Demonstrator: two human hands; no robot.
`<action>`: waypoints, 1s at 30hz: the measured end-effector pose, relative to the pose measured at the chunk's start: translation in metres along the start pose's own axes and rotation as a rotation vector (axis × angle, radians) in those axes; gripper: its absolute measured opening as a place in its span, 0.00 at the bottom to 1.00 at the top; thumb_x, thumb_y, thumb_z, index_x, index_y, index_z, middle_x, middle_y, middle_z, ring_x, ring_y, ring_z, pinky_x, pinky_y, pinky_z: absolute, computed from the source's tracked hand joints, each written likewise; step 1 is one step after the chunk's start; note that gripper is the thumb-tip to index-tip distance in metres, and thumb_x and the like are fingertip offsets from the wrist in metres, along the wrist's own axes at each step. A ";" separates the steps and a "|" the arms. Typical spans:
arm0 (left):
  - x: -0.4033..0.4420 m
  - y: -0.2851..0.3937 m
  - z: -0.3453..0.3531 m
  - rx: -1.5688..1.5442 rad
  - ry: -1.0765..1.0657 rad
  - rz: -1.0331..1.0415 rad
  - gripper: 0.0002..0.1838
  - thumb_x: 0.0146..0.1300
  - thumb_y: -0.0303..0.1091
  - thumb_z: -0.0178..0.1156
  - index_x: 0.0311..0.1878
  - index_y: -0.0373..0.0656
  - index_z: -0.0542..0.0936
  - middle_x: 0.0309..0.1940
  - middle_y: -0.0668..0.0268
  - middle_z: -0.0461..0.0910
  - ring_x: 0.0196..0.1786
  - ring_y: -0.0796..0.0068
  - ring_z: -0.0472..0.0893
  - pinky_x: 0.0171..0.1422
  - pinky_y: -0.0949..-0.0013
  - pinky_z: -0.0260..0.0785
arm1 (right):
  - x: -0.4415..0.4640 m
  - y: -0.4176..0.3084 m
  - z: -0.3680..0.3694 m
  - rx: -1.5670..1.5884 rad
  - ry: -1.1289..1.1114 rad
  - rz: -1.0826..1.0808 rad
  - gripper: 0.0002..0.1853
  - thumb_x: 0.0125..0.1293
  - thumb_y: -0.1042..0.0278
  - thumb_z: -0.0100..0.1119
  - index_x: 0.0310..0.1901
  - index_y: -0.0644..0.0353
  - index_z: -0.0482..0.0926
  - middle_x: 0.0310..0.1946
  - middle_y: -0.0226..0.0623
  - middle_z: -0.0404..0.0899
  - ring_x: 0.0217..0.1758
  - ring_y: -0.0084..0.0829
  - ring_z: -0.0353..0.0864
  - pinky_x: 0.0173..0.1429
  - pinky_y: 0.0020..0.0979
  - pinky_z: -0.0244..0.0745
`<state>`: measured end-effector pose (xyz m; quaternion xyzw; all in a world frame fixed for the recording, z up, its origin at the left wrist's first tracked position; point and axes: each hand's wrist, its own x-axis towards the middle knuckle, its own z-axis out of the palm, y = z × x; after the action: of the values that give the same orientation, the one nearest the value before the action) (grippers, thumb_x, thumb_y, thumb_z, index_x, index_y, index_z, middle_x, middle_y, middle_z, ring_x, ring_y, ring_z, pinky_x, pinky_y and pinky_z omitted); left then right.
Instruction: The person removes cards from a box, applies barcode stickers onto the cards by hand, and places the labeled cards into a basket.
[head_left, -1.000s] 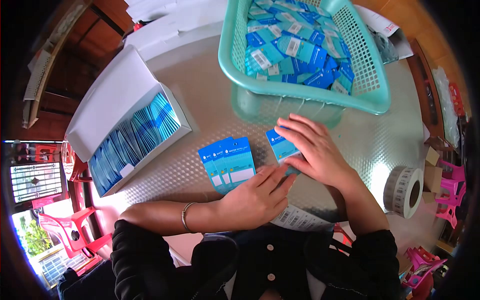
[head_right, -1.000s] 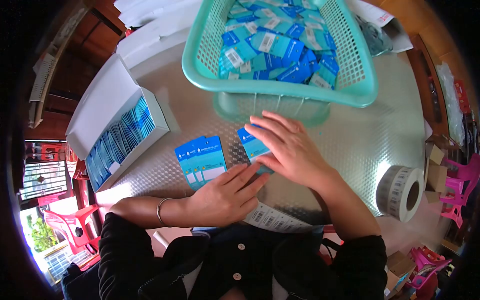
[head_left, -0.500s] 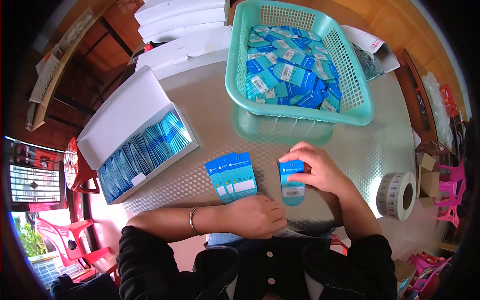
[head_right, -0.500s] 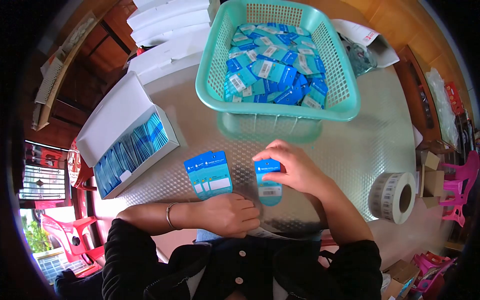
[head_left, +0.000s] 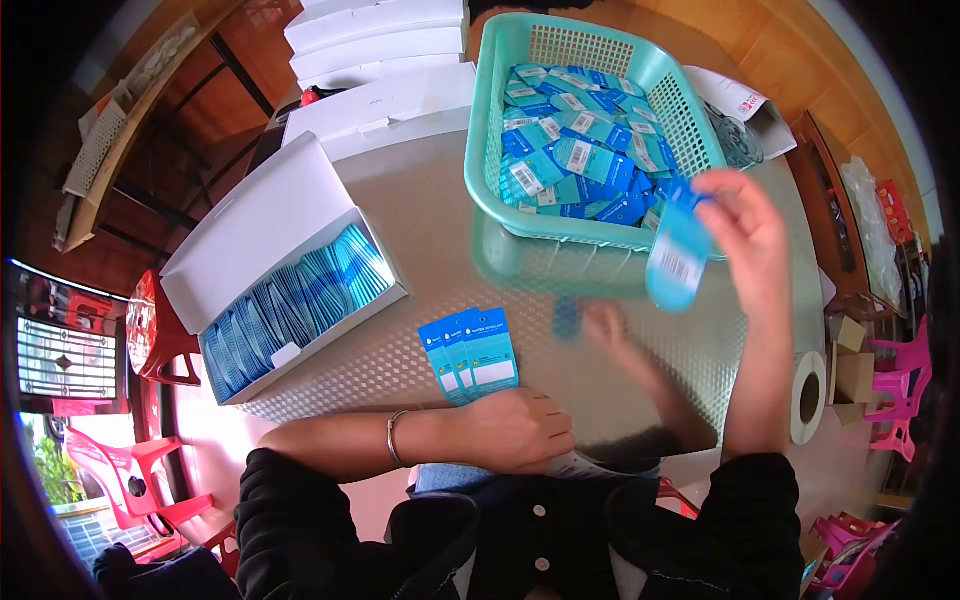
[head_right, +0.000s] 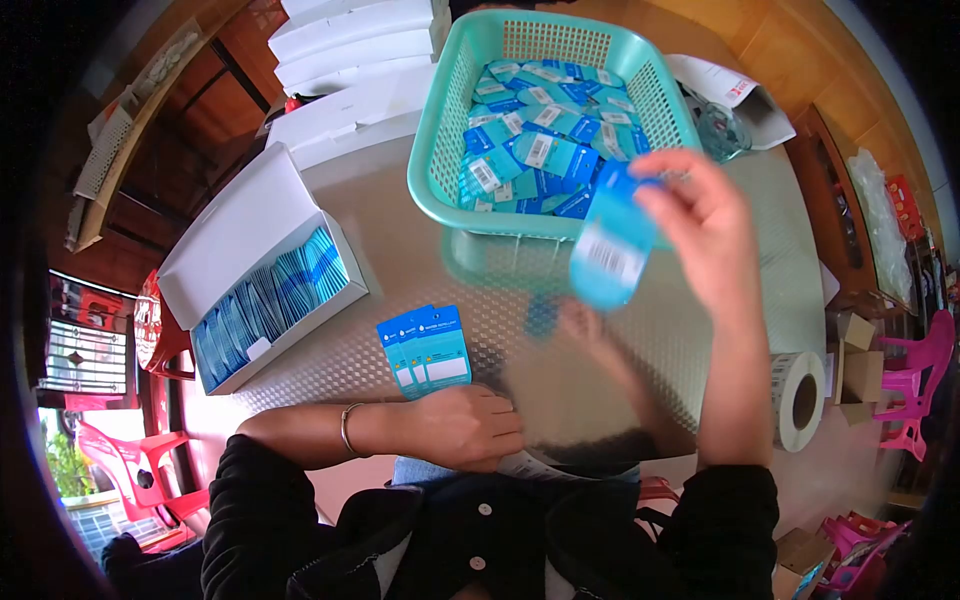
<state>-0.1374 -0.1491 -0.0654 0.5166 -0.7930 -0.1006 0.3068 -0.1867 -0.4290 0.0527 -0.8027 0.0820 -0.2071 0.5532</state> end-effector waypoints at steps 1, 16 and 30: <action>0.000 0.000 0.000 0.002 -0.001 -0.002 0.12 0.50 0.38 0.62 0.32 0.44 0.71 0.28 0.65 0.70 0.33 0.66 0.76 0.36 0.64 0.70 | 0.006 -0.004 0.000 -0.028 0.112 -0.077 0.12 0.65 0.80 0.59 0.51 0.65 0.77 0.52 0.36 0.78 0.53 0.25 0.78 0.57 0.29 0.73; -0.002 0.005 -0.003 -0.038 -0.105 -0.057 0.10 0.52 0.38 0.61 0.30 0.42 0.73 0.25 0.63 0.75 0.28 0.64 0.81 0.32 0.59 0.73 | -0.065 0.054 0.123 -0.584 -0.732 -0.640 0.25 0.66 0.68 0.54 0.65 0.56 0.72 0.68 0.35 0.69 0.72 0.38 0.65 0.71 0.45 0.63; -0.002 -0.006 -0.010 -0.810 -0.196 -0.313 0.08 0.65 0.30 0.53 0.32 0.36 0.69 0.25 0.57 0.70 0.28 0.62 0.72 0.34 0.60 0.64 | -0.049 0.067 0.088 -0.572 -0.591 -0.548 0.18 0.57 0.64 0.68 0.50 0.57 0.83 0.53 0.30 0.81 0.64 0.37 0.74 0.64 0.41 0.70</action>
<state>-0.1267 -0.1486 -0.0606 0.4566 -0.6273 -0.4967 0.3889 -0.1868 -0.3618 -0.0474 -0.9387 -0.2392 -0.0776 0.2357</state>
